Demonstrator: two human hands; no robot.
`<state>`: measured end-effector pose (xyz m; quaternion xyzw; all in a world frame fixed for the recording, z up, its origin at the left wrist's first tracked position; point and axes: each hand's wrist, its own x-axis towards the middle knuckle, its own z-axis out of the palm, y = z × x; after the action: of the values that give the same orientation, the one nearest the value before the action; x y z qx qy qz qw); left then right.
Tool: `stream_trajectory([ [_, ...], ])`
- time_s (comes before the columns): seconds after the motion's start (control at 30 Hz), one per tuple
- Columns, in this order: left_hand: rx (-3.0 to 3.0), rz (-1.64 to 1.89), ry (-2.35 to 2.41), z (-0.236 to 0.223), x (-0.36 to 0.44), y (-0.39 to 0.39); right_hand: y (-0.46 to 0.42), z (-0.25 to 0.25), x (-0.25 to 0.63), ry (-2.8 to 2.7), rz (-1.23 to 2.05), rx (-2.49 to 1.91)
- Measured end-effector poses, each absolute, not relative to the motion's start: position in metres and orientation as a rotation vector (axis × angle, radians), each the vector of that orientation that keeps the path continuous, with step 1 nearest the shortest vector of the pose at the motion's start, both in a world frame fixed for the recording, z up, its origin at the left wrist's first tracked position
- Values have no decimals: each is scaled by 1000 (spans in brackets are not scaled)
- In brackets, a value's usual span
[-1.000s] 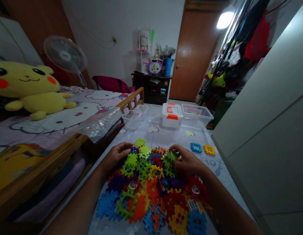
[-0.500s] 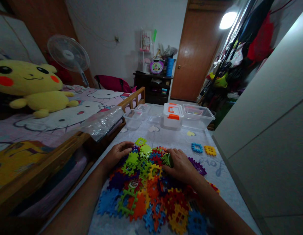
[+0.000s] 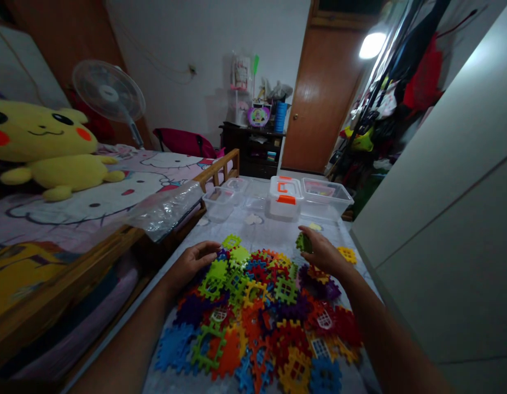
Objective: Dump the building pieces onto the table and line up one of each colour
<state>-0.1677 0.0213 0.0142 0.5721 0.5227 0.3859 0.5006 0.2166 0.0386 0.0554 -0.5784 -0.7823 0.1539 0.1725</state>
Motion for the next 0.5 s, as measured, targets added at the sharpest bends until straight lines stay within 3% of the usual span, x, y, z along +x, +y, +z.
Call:
stream_trajectory([
  [0.3, 1370, 929, 1241, 13, -169, 22, 60, 33, 212, -2344, 558, -1683],
  [0.5, 1416, 917, 1289, 14, -170, 22, 60, 56, 237, -2276, 509, -1747],
])
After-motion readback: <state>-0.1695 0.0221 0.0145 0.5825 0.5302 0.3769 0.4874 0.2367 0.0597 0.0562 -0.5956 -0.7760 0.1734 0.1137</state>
